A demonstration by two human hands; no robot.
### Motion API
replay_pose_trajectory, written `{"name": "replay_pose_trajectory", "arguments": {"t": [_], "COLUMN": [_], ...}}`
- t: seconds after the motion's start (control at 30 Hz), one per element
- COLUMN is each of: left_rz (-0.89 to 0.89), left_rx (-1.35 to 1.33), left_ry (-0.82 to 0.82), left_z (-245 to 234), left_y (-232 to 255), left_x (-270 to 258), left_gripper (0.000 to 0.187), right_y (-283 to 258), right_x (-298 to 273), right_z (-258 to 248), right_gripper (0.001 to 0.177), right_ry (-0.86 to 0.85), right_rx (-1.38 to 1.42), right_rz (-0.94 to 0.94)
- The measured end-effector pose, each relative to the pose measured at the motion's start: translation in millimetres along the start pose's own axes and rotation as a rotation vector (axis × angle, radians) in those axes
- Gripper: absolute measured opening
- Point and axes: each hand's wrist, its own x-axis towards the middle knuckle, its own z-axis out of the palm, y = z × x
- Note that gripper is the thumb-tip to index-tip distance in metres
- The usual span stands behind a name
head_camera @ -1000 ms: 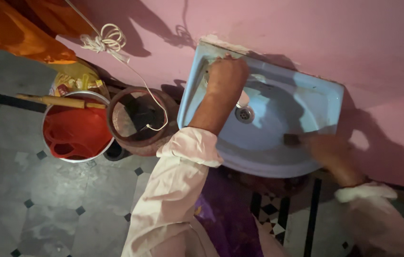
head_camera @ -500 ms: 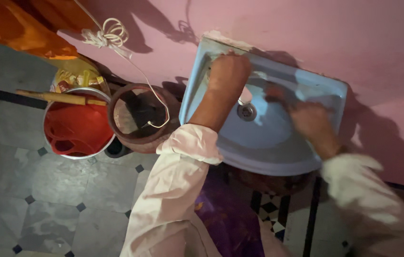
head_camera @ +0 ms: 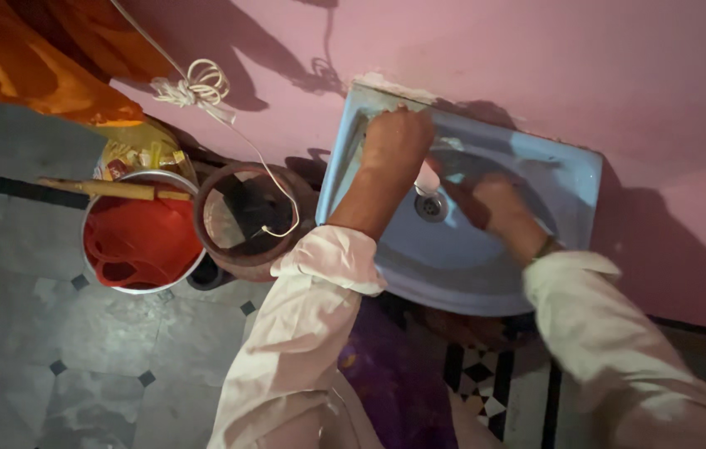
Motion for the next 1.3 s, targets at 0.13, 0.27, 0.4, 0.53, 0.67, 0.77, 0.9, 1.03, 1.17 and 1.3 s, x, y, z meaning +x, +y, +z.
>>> {"name": "replay_pose_trajectory", "arguments": {"t": [0.13,0.27,0.4,0.53,0.67,0.77,0.9,1.03,1.17,1.3], "left_rz": [-0.007,-0.051,-0.052,-0.04,-0.065,0.015,0.016,0.003,-0.042,-0.005], "left_rx": [0.021,0.071,0.101,0.064,0.022,0.111,0.098,0.083,0.08,0.106], "left_ry": [0.106,0.142,0.079,0.106,0.067,0.096,0.102,0.046,0.041,0.125], "left_z": [7.0,5.6,0.8,-0.6,2.7,3.6,2.3,3.9,3.6,6.7], "left_y": [2.0,8.1,9.8,4.0,4.1,3.2,1.9,0.7,1.6,-1.8], "left_x": [-1.3,0.0,-3.6,-3.9,-2.3,-2.1,0.8,-1.2,2.4,1.4], "left_gripper": [0.004,0.004,0.008,0.006,0.003,0.006,0.01,0.006,0.017,0.01], "right_y": [66.8,96.9,74.4,79.6,87.6,48.4,-46.3,-54.0,31.0,73.1], "right_x": [-70.7,-78.8,-48.2,-72.7,-106.7,-79.5,-15.4,-31.6,-97.5,-116.2], "right_z": [19.4,57.3,94.0,100.4,94.5,91.1,92.4,101.5,112.5,113.6], "right_gripper": [0.033,0.034,0.031,0.034,0.04,0.04,0.038,0.036,0.035,0.039], "right_ry": [0.014,0.052,-0.056,-0.157,-0.336,-0.431,-0.229,-0.142,-0.279,-0.289], "right_rx": [-0.164,-0.247,-0.159,-0.021,0.119,0.477,0.96,0.96,0.677,0.366], "right_rz": [0.224,0.031,0.211,0.113,0.159,0.114,-0.053,-0.05,0.161,0.248]}}
